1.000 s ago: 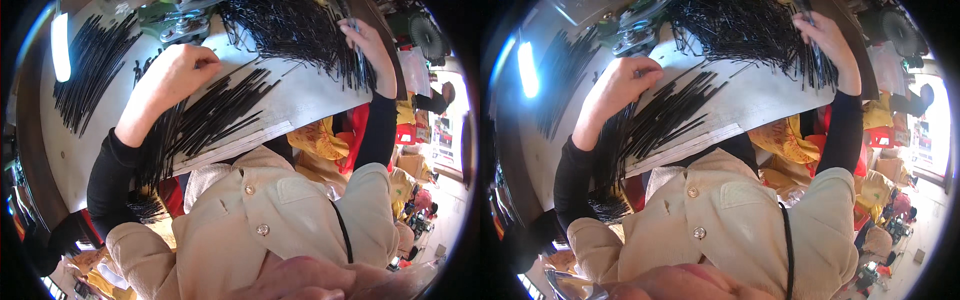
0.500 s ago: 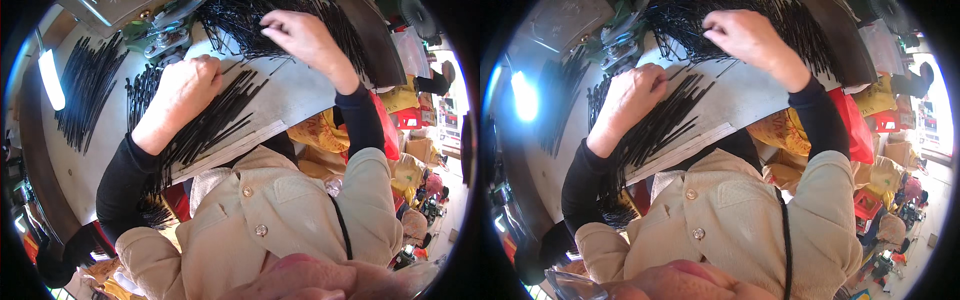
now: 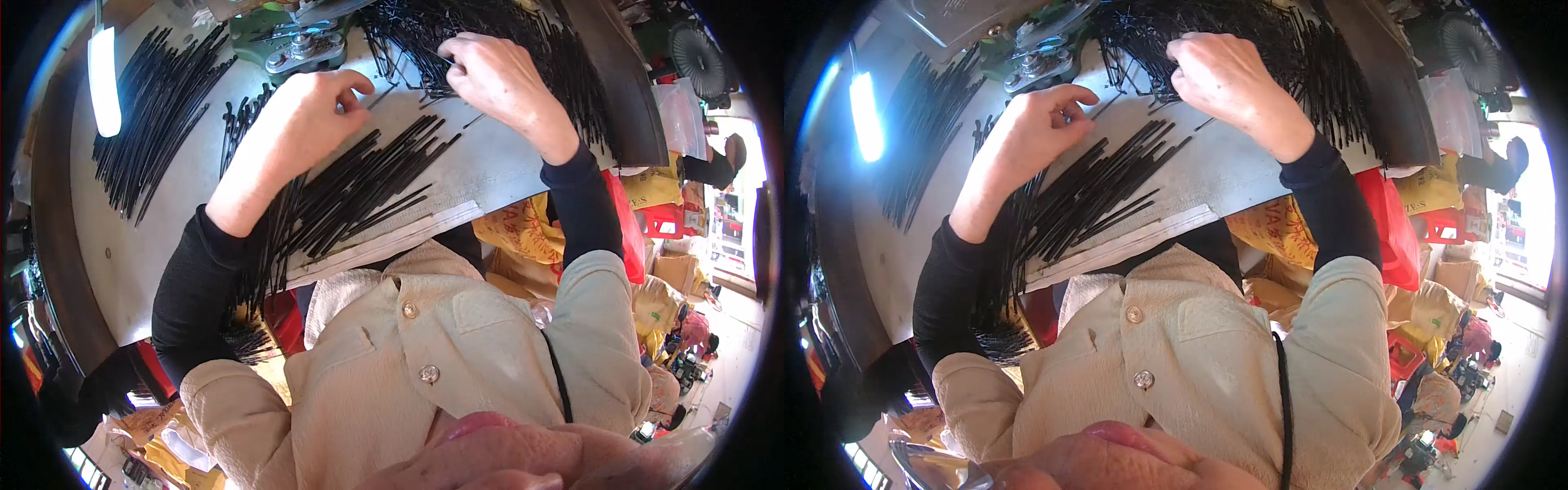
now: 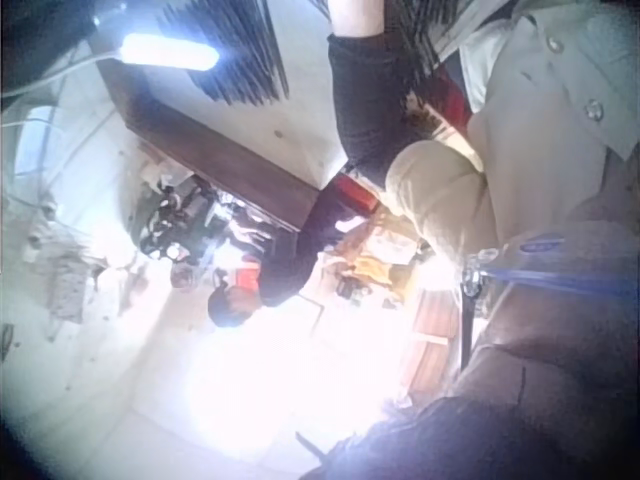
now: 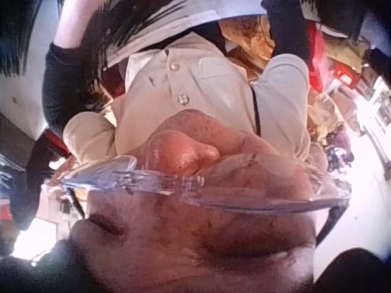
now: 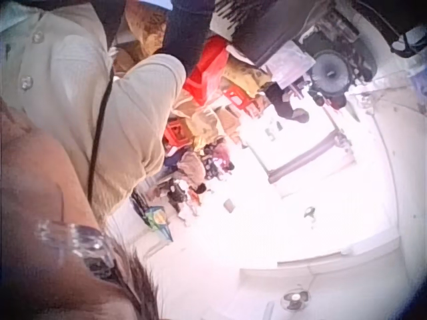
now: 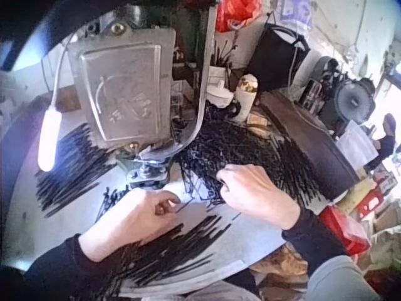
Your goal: Assembling small components onto black rods using a manual press tool.
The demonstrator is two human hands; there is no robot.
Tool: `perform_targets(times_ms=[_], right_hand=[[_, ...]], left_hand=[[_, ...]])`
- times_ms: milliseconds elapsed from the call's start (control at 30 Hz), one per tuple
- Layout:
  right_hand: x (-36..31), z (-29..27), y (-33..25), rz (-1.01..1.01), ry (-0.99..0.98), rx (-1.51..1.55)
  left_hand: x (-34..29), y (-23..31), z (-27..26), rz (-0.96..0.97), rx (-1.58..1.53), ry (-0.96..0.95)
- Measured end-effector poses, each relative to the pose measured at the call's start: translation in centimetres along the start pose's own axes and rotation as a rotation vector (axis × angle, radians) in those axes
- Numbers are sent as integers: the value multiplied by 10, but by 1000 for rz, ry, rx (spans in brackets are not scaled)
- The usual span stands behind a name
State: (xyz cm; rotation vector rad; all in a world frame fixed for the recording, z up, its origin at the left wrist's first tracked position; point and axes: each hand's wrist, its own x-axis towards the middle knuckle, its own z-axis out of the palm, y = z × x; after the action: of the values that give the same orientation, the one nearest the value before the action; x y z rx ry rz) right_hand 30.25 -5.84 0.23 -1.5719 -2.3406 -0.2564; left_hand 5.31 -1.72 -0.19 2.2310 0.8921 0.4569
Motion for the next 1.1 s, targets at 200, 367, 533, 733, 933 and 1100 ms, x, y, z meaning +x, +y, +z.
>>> perform_targets(times_ms=[200,367,533,733,933,1100], right_hand=[[4,-29,-14,229,-164,122],[10,-38,-24,251,-193,301],[21,-34,-38,170,-163,375],[34,-21,-59,94,-116,436],[45,-3,-73,279,-96,1050],[45,10,-74,247,58,1052]], left_hand=[[-5,-16,-17,-136,-255,-60],[-7,-26,-19,-143,-468,-72],[-8,-25,-18,-127,-495,-38],[-8,-24,-17,-104,-516,-32],[-13,-21,-18,-139,-566,-28],[-17,-31,-23,-144,-594,55]])
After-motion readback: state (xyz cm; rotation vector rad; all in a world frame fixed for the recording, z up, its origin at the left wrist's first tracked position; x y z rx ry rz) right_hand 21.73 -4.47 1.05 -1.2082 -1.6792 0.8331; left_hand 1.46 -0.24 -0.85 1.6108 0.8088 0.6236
